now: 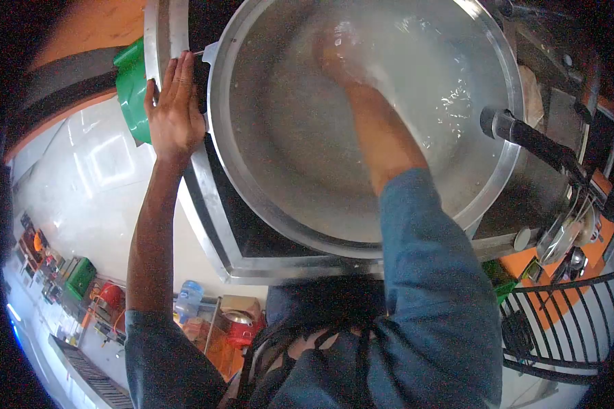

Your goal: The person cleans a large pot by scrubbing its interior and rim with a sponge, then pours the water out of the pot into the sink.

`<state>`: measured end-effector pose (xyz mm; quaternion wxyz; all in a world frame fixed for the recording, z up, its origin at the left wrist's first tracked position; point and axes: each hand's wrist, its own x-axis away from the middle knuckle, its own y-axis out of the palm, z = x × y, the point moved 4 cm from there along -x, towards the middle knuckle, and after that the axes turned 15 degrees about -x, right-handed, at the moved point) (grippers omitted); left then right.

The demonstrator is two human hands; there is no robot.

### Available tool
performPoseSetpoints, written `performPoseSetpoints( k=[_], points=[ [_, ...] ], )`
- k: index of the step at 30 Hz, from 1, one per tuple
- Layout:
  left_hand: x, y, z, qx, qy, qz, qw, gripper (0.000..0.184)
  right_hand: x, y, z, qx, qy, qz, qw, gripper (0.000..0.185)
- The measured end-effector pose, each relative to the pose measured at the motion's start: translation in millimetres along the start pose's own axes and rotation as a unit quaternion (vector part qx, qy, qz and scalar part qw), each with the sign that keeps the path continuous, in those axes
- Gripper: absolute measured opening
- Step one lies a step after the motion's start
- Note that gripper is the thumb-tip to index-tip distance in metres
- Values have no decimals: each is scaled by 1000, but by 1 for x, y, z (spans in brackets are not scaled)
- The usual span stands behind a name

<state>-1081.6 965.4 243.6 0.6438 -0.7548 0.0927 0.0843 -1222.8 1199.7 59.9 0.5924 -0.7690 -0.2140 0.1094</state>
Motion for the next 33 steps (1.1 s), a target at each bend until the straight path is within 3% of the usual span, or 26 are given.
performPoseSetpoints(
  k=[2, 4, 6, 9, 13, 14, 16, 17, 18, 20, 24, 27, 29, 33],
  points=[
    [1, 0, -1, 5, 4, 2, 1000, 55, 4, -29, 20, 30, 11, -25, 999, 30],
    [2, 0, 0, 4, 1, 2, 1000, 55, 7, -53, 49, -71, 92, -49, 992, 31],
    [2, 1, 0, -3, 0, 3, 1000, 55, 20, -1, 111, -83, 60, 65, 993, 31],
    [2, 1, -1, 2, -1, 9, 1000, 55, 58, -12, 154, -123, -2, 143, 982, 31],
    [2, 0, -1, -2, 1, 19, 1000, 55, 108, -16, 182, 40, 43, 69, 996, 56],
    [0, -1, -2, -3, -2, 21, 1000, 54, 114, -28, 182, -37, 158, 33, 986, 53],
    [1, -3, -1, 1, -8, 18, 1000, 54, 138, -48, 178, -185, 380, -44, 905, 47],
    [1, -2, -1, -1, -10, 22, 1000, 54, 156, -27, 194, 49, 277, -133, 950, 48],
    [2, 0, -3, -2, -10, 24, 1000, 54, 183, 4, 215, 280, 155, -215, 923, 50],
    [2, 3, -4, -9, -16, 28, 999, 55, 221, 1, 189, 309, 25, -168, 936, 46],
    [2, 1, -4, -8, -29, 31, 999, 59, 262, 30, 157, 89, 14, -296, 951, 45],
    [1, 1, -5, -8, -30, 27, 999, 61, 251, 3, 71, 119, 28, -525, 842, 48],
    [2, 1, -4, -10, -32, 24, 999, 61, 252, 3, 33, 87, 16, -543, 835, 48],
    [3, 4, -4, -14, -36, 16, 999, 59, 253, 16, -22, -88, -31, -468, 879, 49]
  ],
)
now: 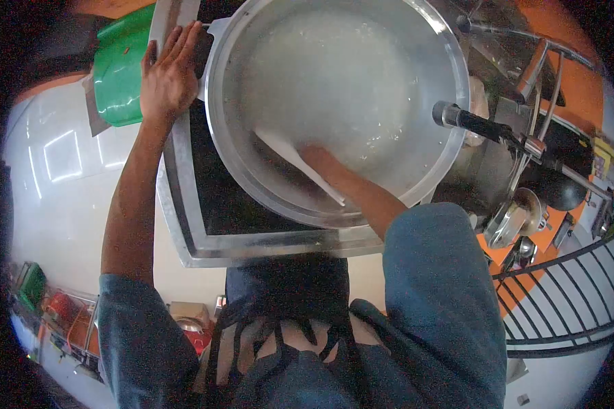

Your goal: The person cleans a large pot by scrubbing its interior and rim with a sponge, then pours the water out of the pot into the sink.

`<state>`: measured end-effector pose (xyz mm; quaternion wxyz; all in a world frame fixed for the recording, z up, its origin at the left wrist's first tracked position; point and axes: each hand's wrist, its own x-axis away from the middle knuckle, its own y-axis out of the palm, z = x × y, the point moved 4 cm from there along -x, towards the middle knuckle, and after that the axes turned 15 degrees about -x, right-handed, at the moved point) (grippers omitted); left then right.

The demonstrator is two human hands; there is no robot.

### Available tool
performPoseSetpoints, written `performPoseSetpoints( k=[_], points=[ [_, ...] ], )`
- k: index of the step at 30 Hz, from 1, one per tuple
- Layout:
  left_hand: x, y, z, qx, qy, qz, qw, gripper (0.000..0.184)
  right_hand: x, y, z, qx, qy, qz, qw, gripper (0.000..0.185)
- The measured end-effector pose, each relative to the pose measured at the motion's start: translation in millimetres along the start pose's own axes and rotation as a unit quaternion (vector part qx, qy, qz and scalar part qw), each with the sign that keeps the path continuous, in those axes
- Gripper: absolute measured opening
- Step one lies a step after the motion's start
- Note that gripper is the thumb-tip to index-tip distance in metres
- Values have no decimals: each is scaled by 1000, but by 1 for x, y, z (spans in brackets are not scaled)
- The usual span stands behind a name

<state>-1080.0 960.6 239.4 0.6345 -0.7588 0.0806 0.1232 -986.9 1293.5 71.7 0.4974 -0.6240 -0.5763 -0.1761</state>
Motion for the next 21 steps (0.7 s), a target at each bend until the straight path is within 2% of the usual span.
performPoseSetpoints(
  k=[5, 10, 16, 21],
  points=[
    [-1, -7, 2, 8, 11, 8, 1000, 61, -29, -3, -26, -99, -99, 55, 989, 50],
    [-2, -7, 3, -7, 21, 8, 1000, 60, -70, -24, -29, -136, -119, 74, 981, 51],
    [1, -7, 4, -2, 33, 17, 999, 59, -78, -27, -6, -159, -92, 78, 980, 52],
    [-1, -7, 4, 2, 31, 7, 999, 60, -52, -2, 80, -127, 11, 87, 988, 53]
  ],
)
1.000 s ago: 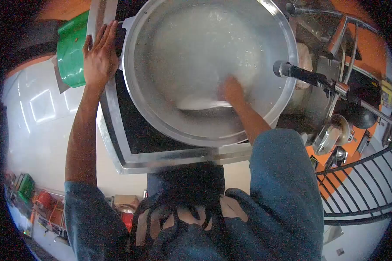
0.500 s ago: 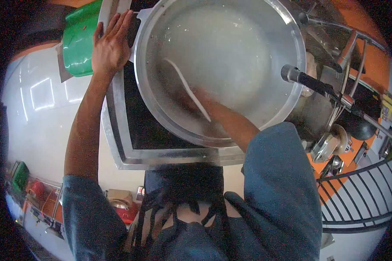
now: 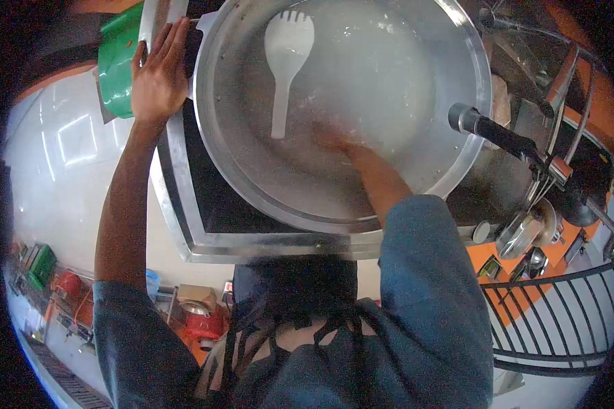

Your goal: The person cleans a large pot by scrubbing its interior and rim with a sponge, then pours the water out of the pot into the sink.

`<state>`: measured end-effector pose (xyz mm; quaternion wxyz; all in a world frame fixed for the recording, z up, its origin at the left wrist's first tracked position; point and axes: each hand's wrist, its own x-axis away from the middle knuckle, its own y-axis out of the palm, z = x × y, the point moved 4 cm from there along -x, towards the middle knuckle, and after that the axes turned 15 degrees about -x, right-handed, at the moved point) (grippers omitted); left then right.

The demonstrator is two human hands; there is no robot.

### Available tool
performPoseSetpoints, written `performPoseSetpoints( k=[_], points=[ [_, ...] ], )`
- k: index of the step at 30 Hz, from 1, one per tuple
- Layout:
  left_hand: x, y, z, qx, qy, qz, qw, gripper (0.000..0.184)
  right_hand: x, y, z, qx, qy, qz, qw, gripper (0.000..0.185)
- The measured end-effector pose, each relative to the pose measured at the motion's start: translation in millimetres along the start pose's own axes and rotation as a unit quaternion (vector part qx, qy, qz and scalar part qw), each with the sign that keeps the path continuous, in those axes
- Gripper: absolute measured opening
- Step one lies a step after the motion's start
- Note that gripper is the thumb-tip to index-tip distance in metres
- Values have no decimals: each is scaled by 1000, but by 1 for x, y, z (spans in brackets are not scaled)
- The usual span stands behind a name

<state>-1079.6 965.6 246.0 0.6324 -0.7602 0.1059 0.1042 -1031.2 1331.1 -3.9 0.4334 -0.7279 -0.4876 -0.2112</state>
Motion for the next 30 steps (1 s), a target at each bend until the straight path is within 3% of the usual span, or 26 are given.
performPoseSetpoints(
  k=[2, 5, 6, 9, 14, 16, 20, 22, 25, 30],
  points=[
    [-2, 0, -1, -6, 1, -2, 1000, 61, 4, -7, 67, 37, 59, 20, 997, 56],
    [1, 2, 2, -6, -1, -9, 1000, 62, 60, -76, 40, 115, 164, 46, 979, 49],
    [1, 3, 0, -9, -3, -10, 1000, 63, 58, -82, 71, 124, 180, 44, 975, 50],
    [1, 1, 1, -9, 7, -6, 1000, 64, 4, -80, 194, 81, 130, 74, 985, 51],
    [1, 7, 1, -6, 12, 12, 1000, 65, -3, -131, 38, 187, 214, 137, 949, 48],
    [3, 10, 0, -7, 21, 13, 1000, 67, -29, -128, 7, 175, 165, 173, 955, 48],
    [-11, -15, 9, -30, -3, -83, 996, 52, -65, -109, -48, 132, 48, 205, 969, 48],
    [-12, -16, 10, -23, -9, -86, 996, 53, -68, -97, -67, 101, -1, 190, 977, 48],
    [1, 5, 0, -20, 14, 11, 1000, 68, -58, -62, -89, 51, -59, 139, 987, 48],
    [3, 5, -1, -9, 11, 2, 1000, 70, -22, -17, -104, -32, -97, 41, 994, 49]
  ],
)
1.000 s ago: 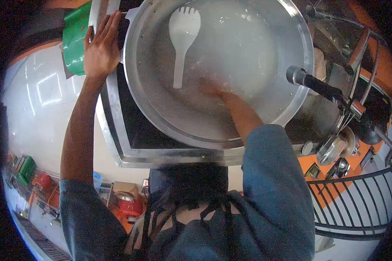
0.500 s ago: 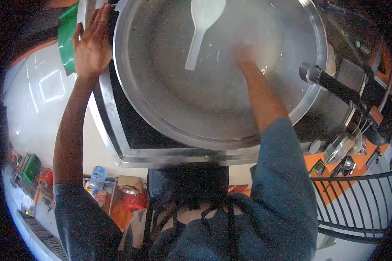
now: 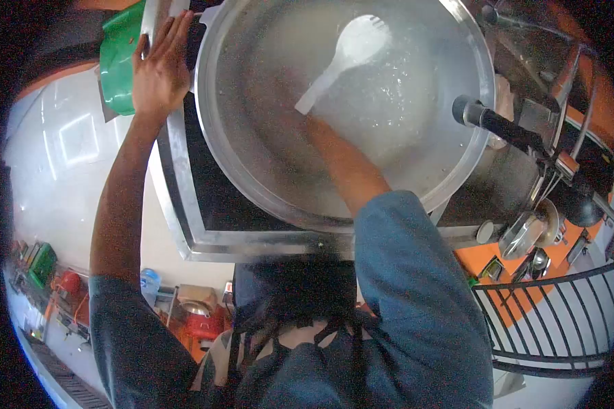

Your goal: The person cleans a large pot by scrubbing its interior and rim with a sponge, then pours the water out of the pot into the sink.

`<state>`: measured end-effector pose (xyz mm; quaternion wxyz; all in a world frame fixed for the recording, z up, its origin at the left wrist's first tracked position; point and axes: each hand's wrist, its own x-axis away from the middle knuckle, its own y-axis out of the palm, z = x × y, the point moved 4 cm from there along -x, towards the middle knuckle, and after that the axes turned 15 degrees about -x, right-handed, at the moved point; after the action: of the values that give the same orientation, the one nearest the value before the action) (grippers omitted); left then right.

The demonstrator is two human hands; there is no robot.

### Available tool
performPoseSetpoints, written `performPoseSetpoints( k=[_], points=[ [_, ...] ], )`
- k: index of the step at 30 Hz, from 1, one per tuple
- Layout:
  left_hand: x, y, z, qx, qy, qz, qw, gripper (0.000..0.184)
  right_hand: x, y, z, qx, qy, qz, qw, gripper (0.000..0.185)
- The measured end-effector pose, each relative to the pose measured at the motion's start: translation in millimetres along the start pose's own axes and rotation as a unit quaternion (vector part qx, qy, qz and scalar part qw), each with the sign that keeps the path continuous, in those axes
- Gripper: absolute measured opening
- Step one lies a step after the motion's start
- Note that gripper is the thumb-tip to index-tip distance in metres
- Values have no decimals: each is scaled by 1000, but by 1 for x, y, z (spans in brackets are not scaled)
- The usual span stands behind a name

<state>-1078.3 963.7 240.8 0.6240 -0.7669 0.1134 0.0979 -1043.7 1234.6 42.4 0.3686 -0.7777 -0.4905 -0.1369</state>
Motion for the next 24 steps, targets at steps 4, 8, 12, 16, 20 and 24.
performPoseSetpoints(
  k=[4, 8, 12, 16, 20, 24],
  points=[
    [-1, -4, 0, 19, -2, 4, 1000, 68, 12, 16, 8, -29, 14, -14, 999, 49],
    [-2, -3, 0, 2, -9, 0, 1000, 67, 33, 15, 60, -7, 57, 10, 998, 49],
    [-5, -12, 1, 28, -11, 5, 1000, 61, 49, 12, 143, 66, 122, 55, 989, 49],
    [-5, -8, 1, 16, -23, -16, 999, 60, 40, -28, 305, 201, 120, 149, 961, 50],
    [-3, -2, 0, 4, -21, -20, 1000, 58, 0, -126, 202, 199, 217, 179, 939, 51],
    [-6, -3, 3, 18, -19, -20, 999, 56, -26, -144, 142, 204, 216, 189, 936, 52]
  ],
)
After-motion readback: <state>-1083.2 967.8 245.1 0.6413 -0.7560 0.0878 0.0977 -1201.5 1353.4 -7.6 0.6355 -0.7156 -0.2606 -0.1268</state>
